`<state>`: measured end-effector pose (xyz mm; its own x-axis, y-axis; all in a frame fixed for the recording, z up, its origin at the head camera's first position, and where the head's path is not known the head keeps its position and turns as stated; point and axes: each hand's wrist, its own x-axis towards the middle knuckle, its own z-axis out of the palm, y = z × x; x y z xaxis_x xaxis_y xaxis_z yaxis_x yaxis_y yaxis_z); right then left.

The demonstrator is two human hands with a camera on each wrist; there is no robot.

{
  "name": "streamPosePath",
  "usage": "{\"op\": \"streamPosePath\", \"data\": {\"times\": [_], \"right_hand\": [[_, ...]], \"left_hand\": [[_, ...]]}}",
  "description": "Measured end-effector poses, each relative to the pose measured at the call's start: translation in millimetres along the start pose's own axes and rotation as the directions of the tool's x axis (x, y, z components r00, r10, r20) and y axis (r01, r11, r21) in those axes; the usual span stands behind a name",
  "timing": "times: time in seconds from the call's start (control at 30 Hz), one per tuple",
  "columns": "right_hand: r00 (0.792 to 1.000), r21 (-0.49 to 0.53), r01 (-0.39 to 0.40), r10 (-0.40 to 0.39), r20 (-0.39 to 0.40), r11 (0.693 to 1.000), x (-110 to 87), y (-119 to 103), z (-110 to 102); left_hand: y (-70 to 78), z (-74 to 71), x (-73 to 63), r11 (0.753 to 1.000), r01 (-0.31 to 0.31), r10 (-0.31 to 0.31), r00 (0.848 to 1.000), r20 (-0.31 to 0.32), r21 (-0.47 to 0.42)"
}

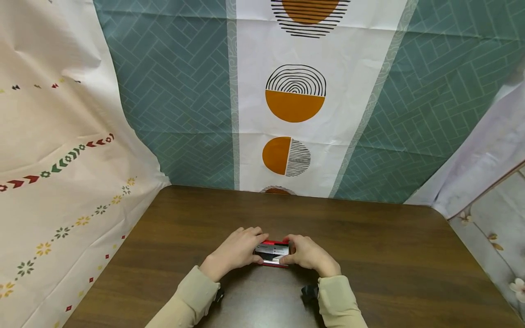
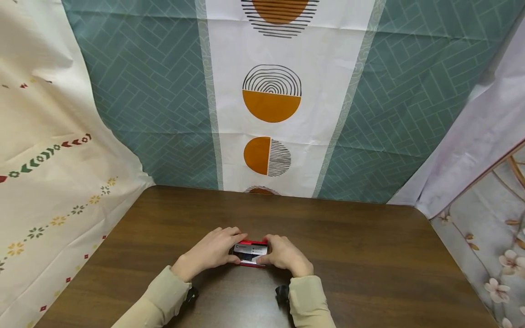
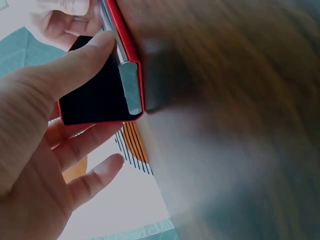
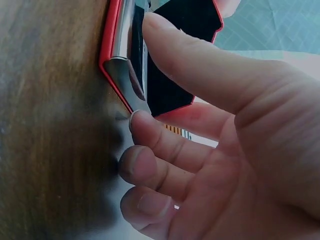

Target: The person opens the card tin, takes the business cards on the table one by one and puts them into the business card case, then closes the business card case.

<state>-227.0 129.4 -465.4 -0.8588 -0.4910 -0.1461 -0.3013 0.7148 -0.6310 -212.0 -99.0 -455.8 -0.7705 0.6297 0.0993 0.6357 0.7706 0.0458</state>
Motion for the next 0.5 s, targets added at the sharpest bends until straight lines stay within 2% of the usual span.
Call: {"op": "streamPosePath", "data": {"times": [0.5], "right_hand": [[1.0,0.035,-0.019,0.019,0.006,0.999,-1.2,0.4,-0.7]], "left_hand": [[-5.8,5.7,-1.5,0.991,-0.034,0.037,0.999,0.027,-0.128]]}}
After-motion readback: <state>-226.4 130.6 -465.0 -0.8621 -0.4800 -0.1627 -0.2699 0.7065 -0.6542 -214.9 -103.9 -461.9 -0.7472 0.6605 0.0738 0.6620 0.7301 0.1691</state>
